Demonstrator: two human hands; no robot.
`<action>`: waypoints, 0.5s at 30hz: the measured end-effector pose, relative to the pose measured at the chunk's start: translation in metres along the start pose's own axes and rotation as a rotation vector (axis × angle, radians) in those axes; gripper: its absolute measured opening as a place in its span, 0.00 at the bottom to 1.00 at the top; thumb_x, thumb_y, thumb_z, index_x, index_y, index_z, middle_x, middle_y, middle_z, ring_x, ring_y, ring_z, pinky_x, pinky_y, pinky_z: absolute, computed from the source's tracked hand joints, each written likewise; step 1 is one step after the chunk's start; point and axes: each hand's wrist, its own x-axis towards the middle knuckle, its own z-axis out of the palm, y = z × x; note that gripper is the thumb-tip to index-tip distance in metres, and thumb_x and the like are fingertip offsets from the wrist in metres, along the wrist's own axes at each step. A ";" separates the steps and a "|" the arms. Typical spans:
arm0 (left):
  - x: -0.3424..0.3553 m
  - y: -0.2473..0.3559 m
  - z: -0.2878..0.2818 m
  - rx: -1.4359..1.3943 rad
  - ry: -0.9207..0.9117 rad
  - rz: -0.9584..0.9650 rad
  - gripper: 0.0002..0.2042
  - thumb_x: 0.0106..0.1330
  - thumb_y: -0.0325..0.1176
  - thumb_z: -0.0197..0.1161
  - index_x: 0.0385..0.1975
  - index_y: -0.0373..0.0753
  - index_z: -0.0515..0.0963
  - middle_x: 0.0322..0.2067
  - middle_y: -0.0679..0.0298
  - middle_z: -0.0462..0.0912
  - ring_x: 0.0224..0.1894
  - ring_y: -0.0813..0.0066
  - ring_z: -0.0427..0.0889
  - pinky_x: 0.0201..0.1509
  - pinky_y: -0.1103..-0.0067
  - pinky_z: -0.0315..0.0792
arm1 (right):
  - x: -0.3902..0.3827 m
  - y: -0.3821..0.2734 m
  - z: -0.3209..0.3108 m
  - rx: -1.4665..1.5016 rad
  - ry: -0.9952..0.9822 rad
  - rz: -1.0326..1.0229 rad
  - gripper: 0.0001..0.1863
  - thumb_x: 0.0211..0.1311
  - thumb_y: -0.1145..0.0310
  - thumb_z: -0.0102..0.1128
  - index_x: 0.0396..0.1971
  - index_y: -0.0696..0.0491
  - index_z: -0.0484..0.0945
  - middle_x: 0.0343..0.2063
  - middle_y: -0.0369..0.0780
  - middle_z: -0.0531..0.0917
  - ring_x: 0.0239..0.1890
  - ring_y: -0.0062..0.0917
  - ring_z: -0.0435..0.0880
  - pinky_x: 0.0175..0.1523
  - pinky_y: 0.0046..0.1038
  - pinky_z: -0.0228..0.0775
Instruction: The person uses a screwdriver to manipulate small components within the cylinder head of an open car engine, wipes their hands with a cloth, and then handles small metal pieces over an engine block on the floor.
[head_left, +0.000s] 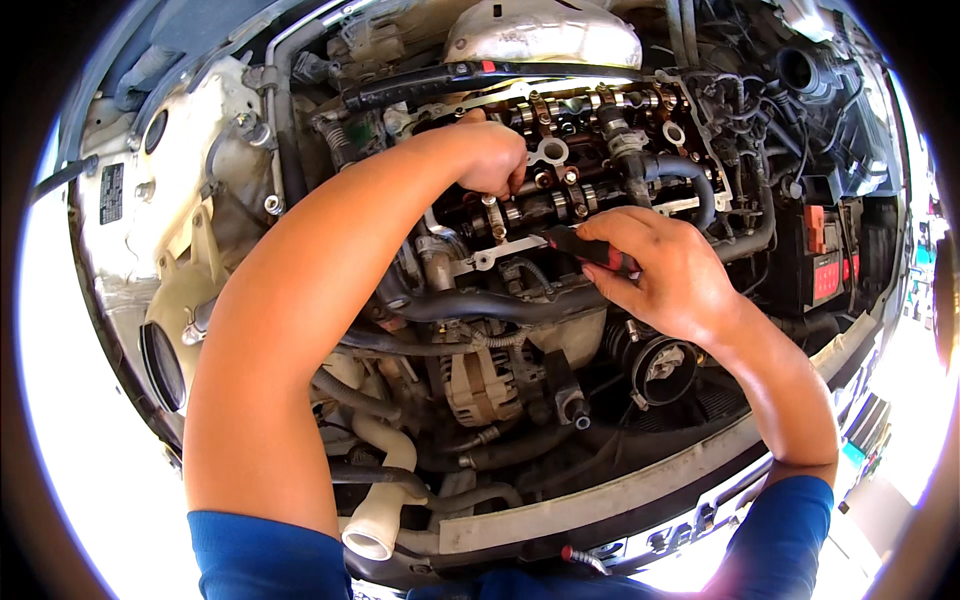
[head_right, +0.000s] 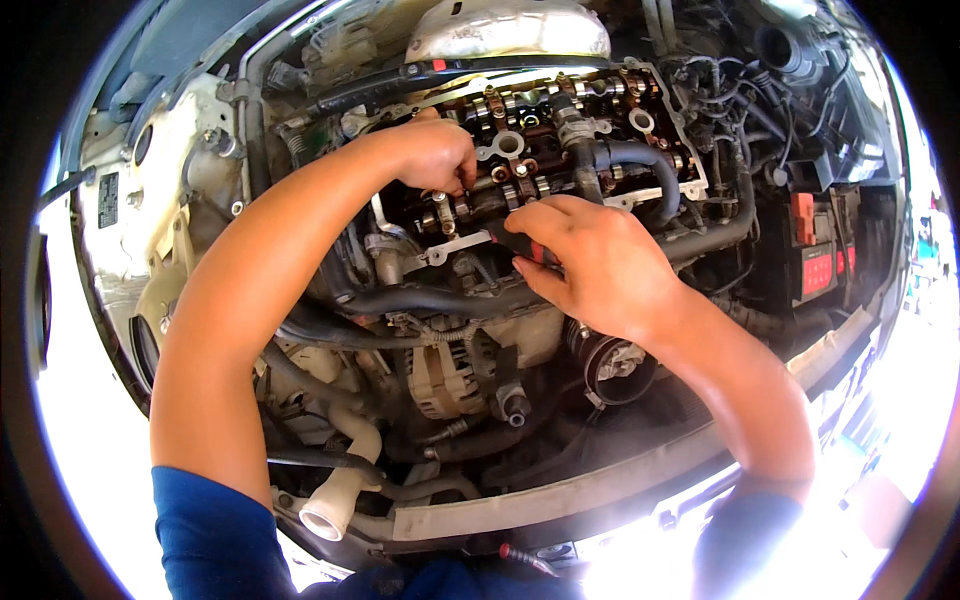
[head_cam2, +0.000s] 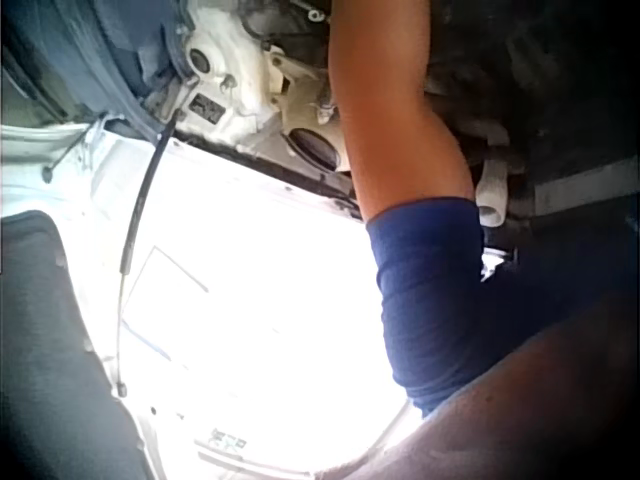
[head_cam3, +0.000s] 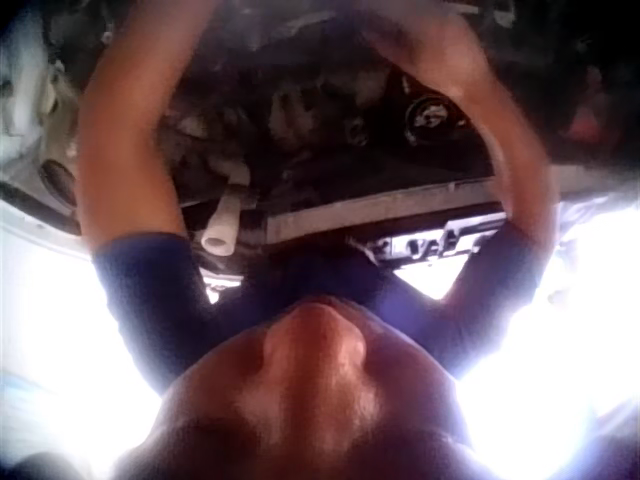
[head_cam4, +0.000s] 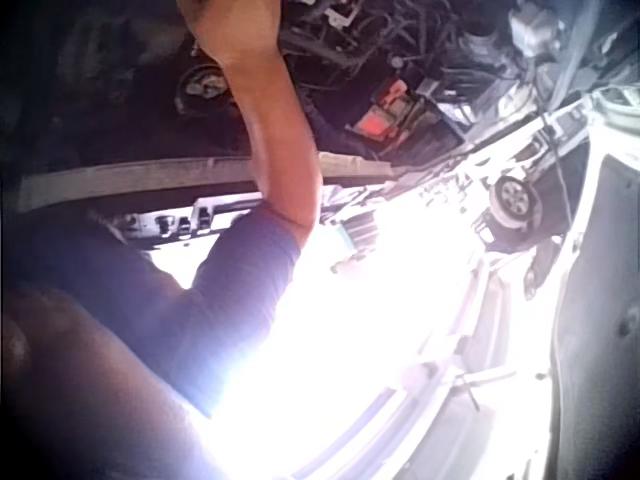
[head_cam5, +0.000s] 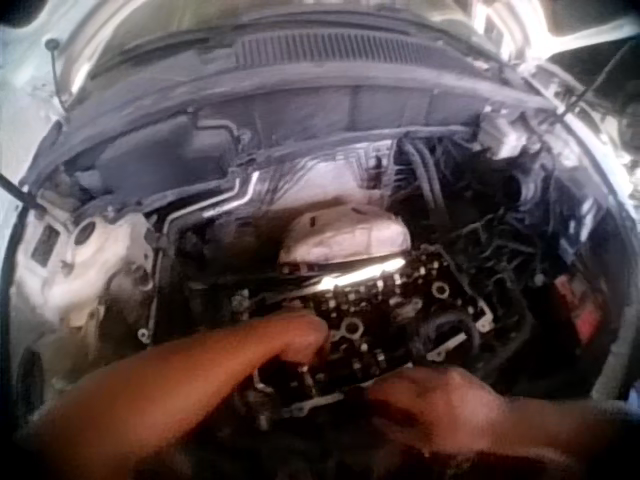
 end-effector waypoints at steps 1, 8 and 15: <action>0.001 0.000 0.002 0.002 0.002 0.000 0.09 0.54 0.40 0.67 0.34 0.51 0.86 0.28 0.67 0.85 0.38 0.68 0.82 0.53 0.69 0.59 | 0.001 0.002 -0.001 -0.004 -0.002 -0.010 0.15 0.50 0.72 0.66 0.40 0.54 0.77 0.33 0.42 0.80 0.30 0.37 0.81 0.36 0.34 0.75; 0.000 -0.010 0.015 0.029 0.090 0.069 0.08 0.53 0.39 0.68 0.33 0.51 0.85 0.33 0.70 0.83 0.45 0.68 0.76 0.53 0.67 0.58 | 0.008 -0.001 -0.033 0.079 0.014 0.113 0.12 0.46 0.70 0.67 0.33 0.54 0.78 0.22 0.42 0.79 0.24 0.35 0.80 0.31 0.32 0.71; 0.002 -0.002 0.002 0.032 0.000 0.035 0.06 0.55 0.35 0.66 0.32 0.46 0.82 0.32 0.69 0.82 0.46 0.69 0.76 0.55 0.68 0.59 | 0.002 0.006 -0.050 0.070 0.115 -0.005 0.11 0.43 0.71 0.66 0.30 0.56 0.78 0.21 0.44 0.79 0.23 0.40 0.80 0.31 0.33 0.72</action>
